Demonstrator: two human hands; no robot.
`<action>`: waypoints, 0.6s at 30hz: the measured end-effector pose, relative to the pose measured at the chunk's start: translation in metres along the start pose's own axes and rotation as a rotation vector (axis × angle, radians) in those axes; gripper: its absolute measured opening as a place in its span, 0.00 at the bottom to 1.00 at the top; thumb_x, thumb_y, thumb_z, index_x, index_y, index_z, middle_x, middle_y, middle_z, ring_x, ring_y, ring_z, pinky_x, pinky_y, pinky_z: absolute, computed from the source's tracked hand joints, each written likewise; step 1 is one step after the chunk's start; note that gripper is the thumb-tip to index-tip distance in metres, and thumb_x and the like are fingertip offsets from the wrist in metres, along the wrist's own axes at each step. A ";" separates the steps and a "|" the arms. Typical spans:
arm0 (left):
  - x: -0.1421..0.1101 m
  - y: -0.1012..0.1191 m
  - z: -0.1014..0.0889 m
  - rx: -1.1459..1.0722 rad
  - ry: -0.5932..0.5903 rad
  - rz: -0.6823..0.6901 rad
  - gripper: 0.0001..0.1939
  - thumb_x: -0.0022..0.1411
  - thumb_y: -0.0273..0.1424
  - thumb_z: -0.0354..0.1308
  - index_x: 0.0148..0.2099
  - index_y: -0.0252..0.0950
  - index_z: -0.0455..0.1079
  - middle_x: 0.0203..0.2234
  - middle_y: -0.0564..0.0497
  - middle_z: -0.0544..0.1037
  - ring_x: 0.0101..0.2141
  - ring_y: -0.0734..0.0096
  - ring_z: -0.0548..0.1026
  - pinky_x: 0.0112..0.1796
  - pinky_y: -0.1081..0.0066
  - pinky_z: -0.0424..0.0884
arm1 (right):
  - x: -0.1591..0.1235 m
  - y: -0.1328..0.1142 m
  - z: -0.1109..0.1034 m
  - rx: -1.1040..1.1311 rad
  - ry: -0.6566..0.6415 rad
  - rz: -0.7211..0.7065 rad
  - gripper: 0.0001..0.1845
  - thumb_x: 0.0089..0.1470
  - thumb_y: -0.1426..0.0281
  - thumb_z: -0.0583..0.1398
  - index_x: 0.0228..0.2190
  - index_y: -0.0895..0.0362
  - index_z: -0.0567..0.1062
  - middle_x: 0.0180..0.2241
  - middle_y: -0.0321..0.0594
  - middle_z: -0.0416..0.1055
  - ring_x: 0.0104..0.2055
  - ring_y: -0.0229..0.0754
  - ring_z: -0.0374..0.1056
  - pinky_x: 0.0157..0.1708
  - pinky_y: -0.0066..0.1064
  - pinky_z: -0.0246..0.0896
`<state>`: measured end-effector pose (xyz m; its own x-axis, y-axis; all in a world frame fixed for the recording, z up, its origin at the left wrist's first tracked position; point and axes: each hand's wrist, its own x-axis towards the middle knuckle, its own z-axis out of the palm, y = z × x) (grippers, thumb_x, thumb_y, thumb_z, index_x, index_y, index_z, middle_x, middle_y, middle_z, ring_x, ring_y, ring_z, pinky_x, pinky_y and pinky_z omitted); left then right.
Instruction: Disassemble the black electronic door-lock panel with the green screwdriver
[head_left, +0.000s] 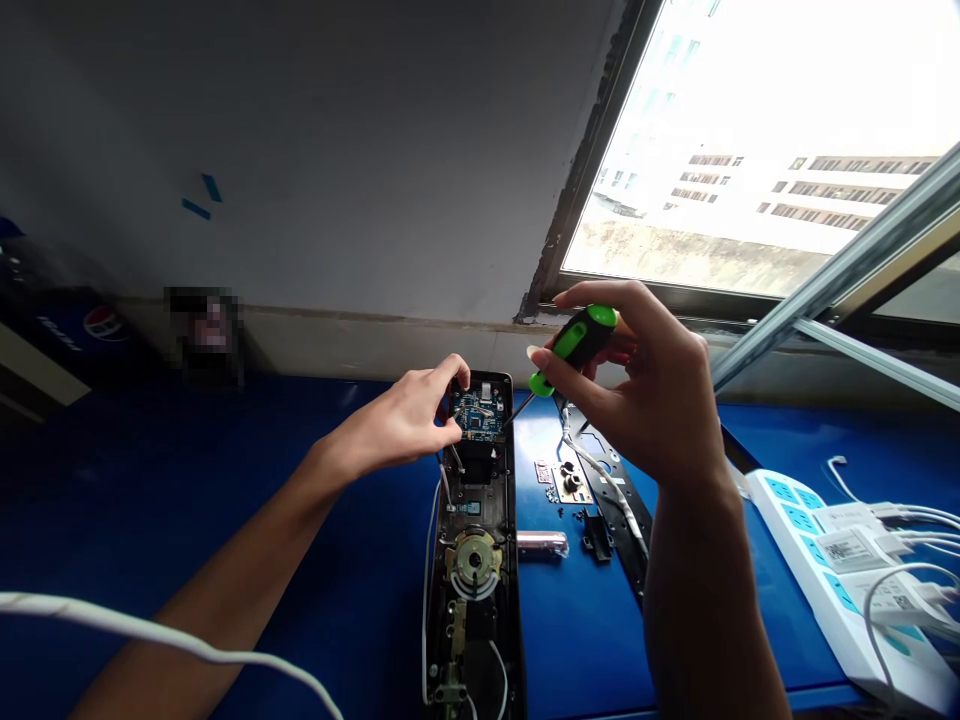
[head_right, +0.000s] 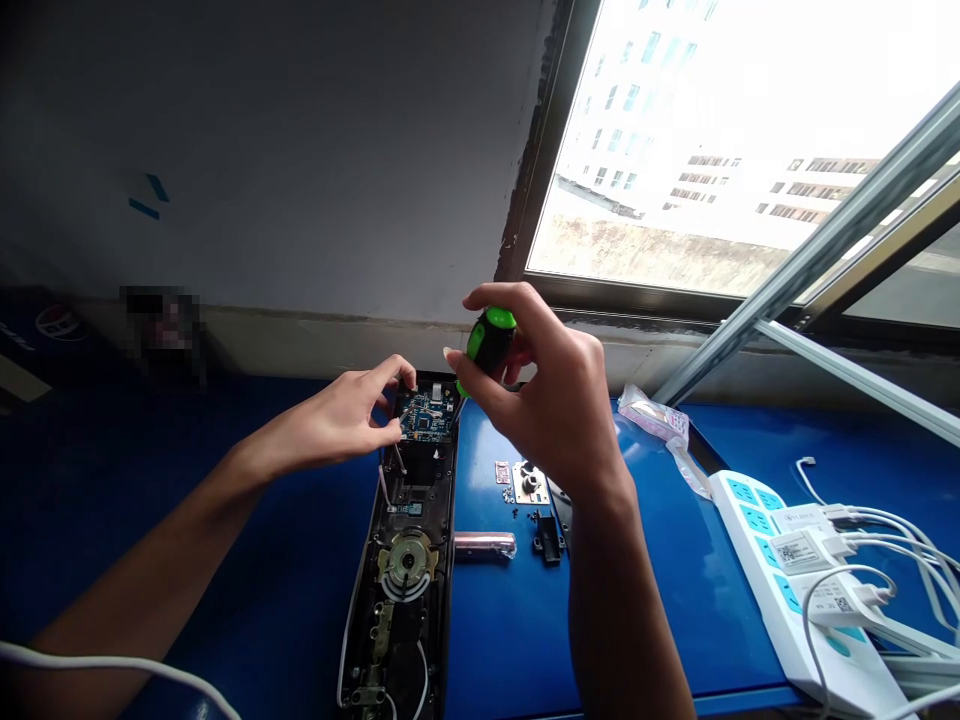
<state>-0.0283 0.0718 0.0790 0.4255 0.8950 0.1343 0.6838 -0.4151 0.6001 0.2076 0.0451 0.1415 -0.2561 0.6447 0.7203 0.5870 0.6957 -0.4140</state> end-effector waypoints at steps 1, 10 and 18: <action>-0.001 0.000 0.000 0.005 -0.001 0.002 0.18 0.57 0.30 0.59 0.49 0.42 0.61 0.32 0.52 0.75 0.29 0.67 0.76 0.26 0.72 0.68 | 0.000 0.000 0.000 0.001 0.000 -0.004 0.19 0.57 0.68 0.68 0.50 0.52 0.74 0.46 0.39 0.79 0.39 0.42 0.78 0.39 0.37 0.78; -0.004 0.000 -0.001 -0.009 0.000 0.039 0.18 0.56 0.29 0.60 0.49 0.42 0.62 0.36 0.51 0.78 0.30 0.67 0.77 0.28 0.71 0.68 | 0.000 -0.004 0.000 0.000 0.023 -0.022 0.21 0.55 0.70 0.68 0.50 0.51 0.74 0.44 0.39 0.79 0.39 0.44 0.79 0.39 0.39 0.78; -0.010 0.007 -0.002 0.111 0.010 0.088 0.20 0.62 0.28 0.58 0.55 0.42 0.62 0.49 0.45 0.76 0.44 0.58 0.79 0.43 0.61 0.76 | -0.002 -0.007 -0.001 0.027 0.077 -0.029 0.18 0.55 0.70 0.68 0.48 0.49 0.75 0.42 0.37 0.79 0.38 0.44 0.78 0.38 0.40 0.78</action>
<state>-0.0290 0.0607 0.0836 0.4814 0.8555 0.1906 0.7055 -0.5072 0.4950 0.2052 0.0389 0.1438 -0.2129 0.5984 0.7724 0.5592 0.7229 -0.4060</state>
